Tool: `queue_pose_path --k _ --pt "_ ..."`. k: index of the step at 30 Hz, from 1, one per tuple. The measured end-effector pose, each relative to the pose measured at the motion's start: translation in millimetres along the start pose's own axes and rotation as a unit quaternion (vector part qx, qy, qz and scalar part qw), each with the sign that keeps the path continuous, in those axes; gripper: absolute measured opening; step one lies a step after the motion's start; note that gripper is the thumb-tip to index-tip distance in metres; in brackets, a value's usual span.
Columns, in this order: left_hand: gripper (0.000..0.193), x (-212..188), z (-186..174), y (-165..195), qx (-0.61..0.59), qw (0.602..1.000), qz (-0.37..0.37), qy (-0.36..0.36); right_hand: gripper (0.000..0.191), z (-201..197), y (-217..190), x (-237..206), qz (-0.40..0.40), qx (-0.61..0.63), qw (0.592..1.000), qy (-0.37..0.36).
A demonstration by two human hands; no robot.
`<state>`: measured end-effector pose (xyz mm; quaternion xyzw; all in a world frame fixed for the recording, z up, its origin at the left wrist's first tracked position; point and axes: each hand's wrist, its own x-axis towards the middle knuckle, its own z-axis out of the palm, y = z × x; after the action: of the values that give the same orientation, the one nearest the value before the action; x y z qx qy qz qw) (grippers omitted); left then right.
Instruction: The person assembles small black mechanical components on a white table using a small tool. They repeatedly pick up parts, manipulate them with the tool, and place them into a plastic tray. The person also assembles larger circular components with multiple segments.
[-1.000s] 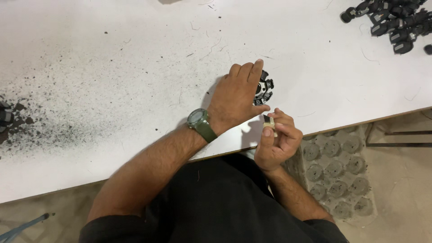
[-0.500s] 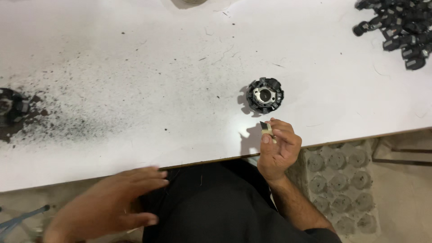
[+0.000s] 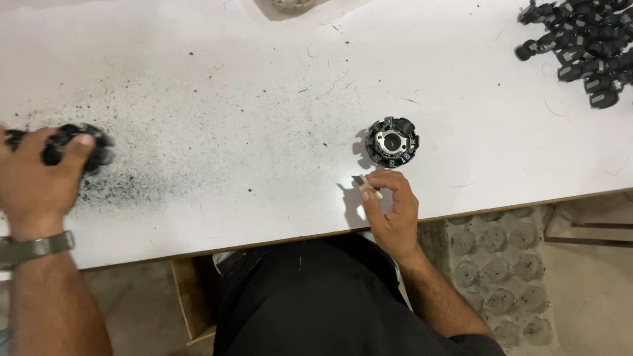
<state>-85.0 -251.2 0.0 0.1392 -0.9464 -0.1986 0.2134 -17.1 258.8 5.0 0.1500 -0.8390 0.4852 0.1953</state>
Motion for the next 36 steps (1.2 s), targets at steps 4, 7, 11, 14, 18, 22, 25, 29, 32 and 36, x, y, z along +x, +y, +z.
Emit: queue_pose_path --k 4,7,11,14,18,22,25,29,32,36 --pt "0.062 -33.3 26.7 57.6 0.016 0.983 0.129 -0.128 0.017 1.8 -8.3 6.3 0.024 -0.006 0.999 -0.02" --pt "0.067 -49.1 38.7 117.5 -0.008 0.948 0.232 -0.217 0.017 1.0 -13.4 5.4 0.008 -0.021 1.0 -0.014" --pt "0.075 -43.2 31.5 175.1 -0.078 0.89 0.36 -0.269 0.017 -1.6 -14.4 6.4 0.034 -0.008 0.999 -0.015" --pt "0.102 -42.1 12.1 196.0 -0.087 0.913 0.356 -0.182 0.017 -5.6 -12.5 7.9 0.032 -0.002 0.999 -0.018" --pt "0.118 -93.1 -10.6 219.7 -0.029 0.958 0.214 -0.186 0.019 -5.5 -10.7 6.5 0.009 -0.017 1.0 -0.005" --pt "0.111 -127.4 -2.1 235.0 -0.008 0.951 0.19 -0.246 0.018 -3.4 -11.4 5.7 0.007 -0.017 1.0 -0.012" --pt "0.108 -118.3 7.3 219.3 -0.118 0.911 0.272 -0.286 0.019 -3.3 -12.3 7.2 0.014 0.002 1.0 -0.012" --pt "0.112 -100.8 20.4 205.4 -0.19 0.828 0.348 -0.398 0.019 -1.1 -15.8 5.4 0.009 0.004 1.0 -0.014" --pt "0.113 -87.0 17.9 205.4 -0.274 0.767 0.424 -0.396 0.021 2.7 -22.1 0.5 -0.022 -0.023 0.999 -0.017" --pt "0.086 -82.7 -8.2 211.3 -0.297 0.809 0.363 -0.354 0.022 7.0 -30.5 1.4 -0.013 0.013 0.999 -0.038"
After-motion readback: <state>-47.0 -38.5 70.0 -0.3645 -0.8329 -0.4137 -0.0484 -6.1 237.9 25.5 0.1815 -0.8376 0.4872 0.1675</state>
